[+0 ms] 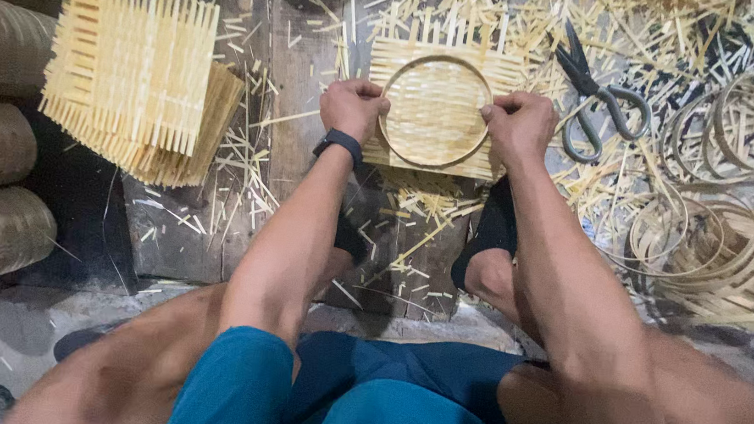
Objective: The person trims the edges of bamboo trays using shears. They repeatedly pick up a tray, place it on a wooden block, and cut the excess bamboo strips around the rim.
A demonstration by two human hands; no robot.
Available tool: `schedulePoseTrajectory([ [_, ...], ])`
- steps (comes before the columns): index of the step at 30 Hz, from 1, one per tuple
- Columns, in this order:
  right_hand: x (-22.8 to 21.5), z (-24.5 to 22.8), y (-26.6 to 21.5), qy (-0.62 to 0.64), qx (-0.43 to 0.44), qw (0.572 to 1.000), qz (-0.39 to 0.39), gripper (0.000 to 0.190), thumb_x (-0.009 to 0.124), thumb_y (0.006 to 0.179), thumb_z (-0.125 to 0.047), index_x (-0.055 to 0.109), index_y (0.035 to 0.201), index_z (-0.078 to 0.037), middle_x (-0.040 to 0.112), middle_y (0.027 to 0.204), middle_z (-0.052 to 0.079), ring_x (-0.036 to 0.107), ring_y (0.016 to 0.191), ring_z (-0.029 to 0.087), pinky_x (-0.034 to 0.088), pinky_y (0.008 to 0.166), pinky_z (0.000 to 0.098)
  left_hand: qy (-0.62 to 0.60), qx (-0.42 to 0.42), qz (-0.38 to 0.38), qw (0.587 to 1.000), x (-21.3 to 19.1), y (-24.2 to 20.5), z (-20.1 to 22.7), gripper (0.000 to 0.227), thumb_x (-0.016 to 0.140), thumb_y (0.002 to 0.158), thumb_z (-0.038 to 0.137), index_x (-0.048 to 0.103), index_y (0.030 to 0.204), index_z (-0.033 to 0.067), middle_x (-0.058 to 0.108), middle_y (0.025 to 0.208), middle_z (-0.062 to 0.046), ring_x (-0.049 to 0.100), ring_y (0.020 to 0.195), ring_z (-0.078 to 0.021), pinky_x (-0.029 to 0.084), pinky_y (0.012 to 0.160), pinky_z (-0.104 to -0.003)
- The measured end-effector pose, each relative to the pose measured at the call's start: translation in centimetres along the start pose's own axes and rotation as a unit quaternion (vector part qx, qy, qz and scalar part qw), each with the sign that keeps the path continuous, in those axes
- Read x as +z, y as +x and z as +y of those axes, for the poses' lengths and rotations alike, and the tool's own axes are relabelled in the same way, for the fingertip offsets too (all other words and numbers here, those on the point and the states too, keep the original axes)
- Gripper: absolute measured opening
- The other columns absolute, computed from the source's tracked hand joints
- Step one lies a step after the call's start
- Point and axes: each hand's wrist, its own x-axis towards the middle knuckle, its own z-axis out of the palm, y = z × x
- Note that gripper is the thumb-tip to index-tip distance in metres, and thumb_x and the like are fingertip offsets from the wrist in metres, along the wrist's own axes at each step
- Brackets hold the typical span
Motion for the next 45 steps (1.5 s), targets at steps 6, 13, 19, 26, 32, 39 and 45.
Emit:
schedulePoseTrajectory([
  [6,0.1,0.3,0.4,0.026,0.046,0.998,-0.027,0.015,0.086,0.076,-0.016,0.080,0.087,-0.007,0.076,0.077,0.011,0.074,0.070,0.022,0.058,0.071,0.0345,0.006,-0.012,-0.021,1.000,0.4,1.3,-1.0,0.022,0.091,0.061,0.016,0.083,0.082,0.0136,0.080,0.079,-0.005,0.077,0.073,-0.0177,0.061,0.074,-0.030],
  [13,0.4,0.2,0.1,0.040,0.062,0.997,-0.002,0.016,0.088,0.074,-0.015,0.081,0.085,-0.005,0.076,0.075,0.011,0.072,0.066,0.018,0.058,0.067,0.0317,-0.049,0.011,-0.019,0.999,0.4,1.5,-2.1,0.021,0.092,0.061,0.018,0.084,0.080,0.0132,0.079,0.075,-0.003,0.076,0.071,-0.0164,0.057,0.078,-0.030],
  [19,0.5,1.8,0.3,0.111,0.101,0.987,-0.056,0.016,0.087,0.076,-0.015,0.080,0.087,-0.005,0.076,0.077,0.008,0.071,0.067,0.016,0.057,0.066,0.0315,-0.042,0.003,-0.021,0.999,1.2,1.6,-2.8,0.018,0.089,0.067,0.019,0.083,0.083,0.0141,0.079,0.076,-0.002,0.076,0.070,-0.0139,0.059,0.071,-0.029],
  [26,-0.7,1.0,0.8,0.034,0.041,0.996,-0.076,0.019,0.089,0.075,-0.017,0.082,0.088,-0.006,0.077,0.077,0.009,0.070,0.068,0.017,0.056,0.067,0.0309,-0.045,0.006,-0.069,0.997,0.1,2.0,-2.2,0.022,0.091,0.064,0.016,0.084,0.084,0.0099,0.079,0.076,-0.005,0.077,0.070,-0.0166,0.060,0.072,-0.030],
  [32,0.7,-4.4,-6.0,0.032,0.235,0.969,-0.064,0.035,0.070,0.100,-0.029,0.074,0.079,-0.002,0.068,0.064,0.008,0.062,0.054,0.015,0.051,0.050,0.0322,0.106,0.454,0.042,0.884,1.0,3.9,3.3,0.022,0.085,0.079,0.024,0.081,0.097,0.0110,0.074,0.107,-0.009,0.063,0.106,-0.0279,0.049,0.097,-0.043],
  [39,8.0,-3.4,-11.0,0.325,0.403,0.851,-0.092,0.033,0.077,0.093,-0.028,0.068,0.079,-0.001,0.066,0.066,0.006,0.058,0.052,0.012,0.043,0.046,0.0287,-0.010,0.388,-0.056,0.920,4.3,4.1,4.6,0.015,0.072,0.094,0.024,0.079,0.097,0.0112,0.070,0.100,-0.010,0.062,0.099,-0.0330,0.050,0.088,-0.043],
  [45,8.0,-3.1,-12.3,0.092,0.125,0.988,-0.002,0.037,0.074,0.093,-0.034,0.073,0.083,0.002,0.071,0.069,0.014,0.069,0.061,0.021,0.053,0.059,0.0402,-0.040,0.373,-0.055,0.925,5.8,4.5,3.6,0.015,0.067,0.098,0.021,0.074,0.095,0.0081,0.069,0.092,-0.013,0.065,0.089,-0.0360,0.052,0.081,-0.044],
])
